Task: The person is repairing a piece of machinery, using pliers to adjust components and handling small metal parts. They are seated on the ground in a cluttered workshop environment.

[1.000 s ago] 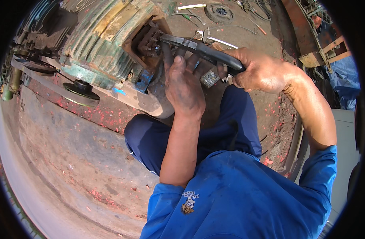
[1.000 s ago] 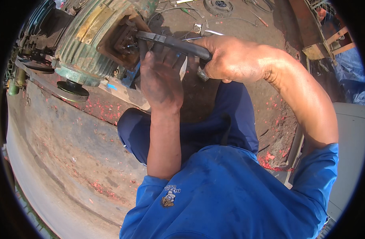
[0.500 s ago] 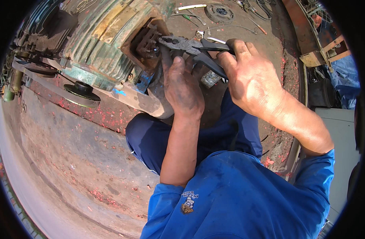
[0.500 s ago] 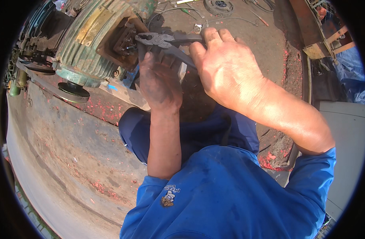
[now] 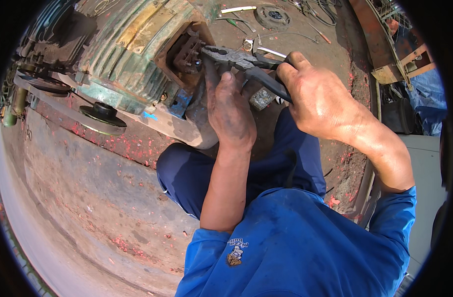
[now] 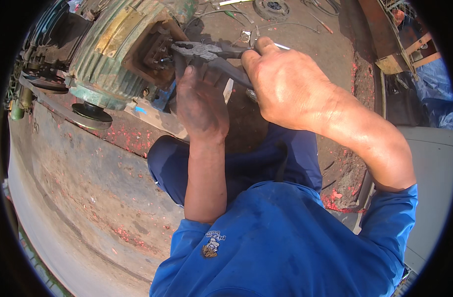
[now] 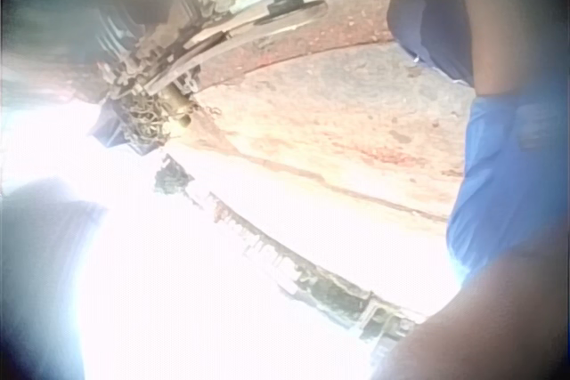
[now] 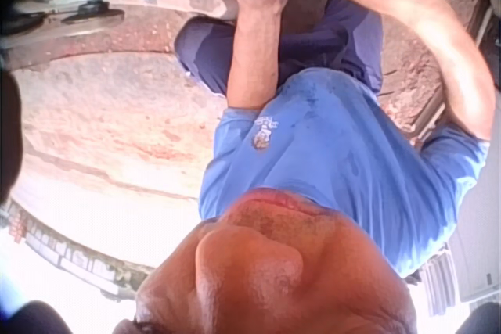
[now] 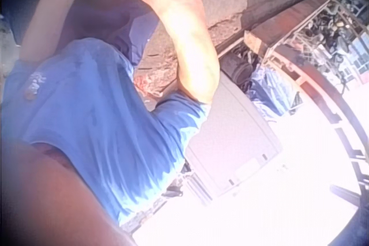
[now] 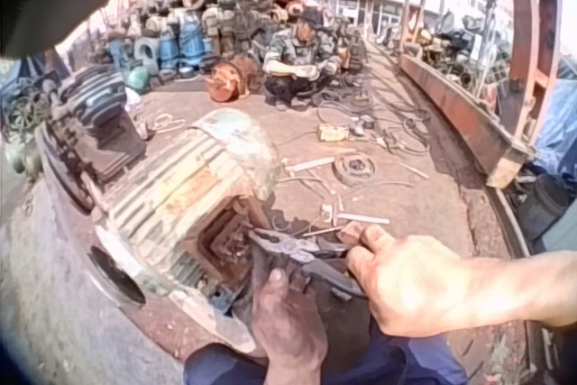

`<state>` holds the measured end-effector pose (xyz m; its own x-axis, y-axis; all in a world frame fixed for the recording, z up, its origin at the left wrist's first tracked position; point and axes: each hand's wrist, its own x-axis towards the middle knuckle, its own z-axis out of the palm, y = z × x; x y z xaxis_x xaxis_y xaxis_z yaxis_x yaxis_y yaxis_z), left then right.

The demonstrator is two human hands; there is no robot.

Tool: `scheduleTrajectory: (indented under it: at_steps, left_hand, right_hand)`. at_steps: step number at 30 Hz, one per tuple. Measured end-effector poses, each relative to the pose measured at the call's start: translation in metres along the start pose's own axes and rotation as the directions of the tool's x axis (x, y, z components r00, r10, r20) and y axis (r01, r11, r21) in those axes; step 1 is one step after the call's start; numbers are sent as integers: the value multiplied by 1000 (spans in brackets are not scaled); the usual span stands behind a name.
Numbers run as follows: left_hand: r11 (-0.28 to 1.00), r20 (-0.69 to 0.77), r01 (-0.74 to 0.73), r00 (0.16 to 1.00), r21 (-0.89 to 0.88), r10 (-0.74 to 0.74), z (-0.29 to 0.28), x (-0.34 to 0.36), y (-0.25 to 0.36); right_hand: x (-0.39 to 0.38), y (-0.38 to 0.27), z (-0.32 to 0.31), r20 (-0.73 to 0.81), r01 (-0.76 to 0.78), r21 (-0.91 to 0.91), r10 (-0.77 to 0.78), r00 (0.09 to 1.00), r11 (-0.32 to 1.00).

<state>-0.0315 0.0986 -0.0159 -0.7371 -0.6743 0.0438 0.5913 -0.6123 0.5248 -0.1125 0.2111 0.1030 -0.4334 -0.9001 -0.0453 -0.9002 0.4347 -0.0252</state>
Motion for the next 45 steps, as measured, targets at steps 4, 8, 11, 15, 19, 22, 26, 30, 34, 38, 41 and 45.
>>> scheduleTrajectory:
  at_steps: [4, 8, 11, 15, 19, 22, 26, 30, 34, 38, 41, 45]
  left_hand:
    - [1000, -16, -9, 1000, -1, 9, -1, 1, -2]
    - [1000, -24, -13, 1000, -11, 13, -2, 1, -5]
    - [1000, -24, 3, 1000, -7, -4, -3, 1, -4]
    - [999, -86, 26, 996, 30, -23, -3, 1, 1]
    - [998, -67, 7, 998, 62, -3, 0, 0, 2]
    - [997, -102, 18, 995, 73, -10, 0, 0, 1]
    - [998, -80, 5, 997, 61, 0, -5, 4, 2]
    - [998, -50, 3, 999, 57, 0, -7, 3, 2]
    - [998, -81, 10, 997, 62, -5, -5, 2, 1]
    - [998, -85, 12, 996, 55, -7, -5, 2, -1]
    - [999, -71, 8, 997, 44, -5, -6, 2, -1]
    - [999, -53, 6, 999, 33, -5, -7, 2, 0]
  right_hand:
    - [6, 5, -5, 125, -25, 167, 4, 992, 986]
    - [19, 18, -14, 354, -142, 461, -35, 935, 876]
    - [16, 18, -15, 336, -125, 486, -53, 940, 865]
    - [-3, 1, 3, -3, -37, 68, 37, 999, 997]
    - [-3, 3, 19, -295, 41, -325, -143, 945, 945]
    - [-2, 5, 18, -369, 59, -458, -250, 895, 887]
    - [1, 4, 7, -166, 40, -340, -102, 981, 940]
    - [6, 5, 1, -4, 21, -120, -22, 1000, 993]
    - [7, 10, -4, 36, 44, -14, -44, 998, 999]
    - [8, 12, -7, 62, 67, 98, -73, 995, 993]
    - [5, 9, -4, 47, 44, 136, -51, 998, 990]
    - [0, 4, 5, -88, 6, -79, -13, 996, 997]
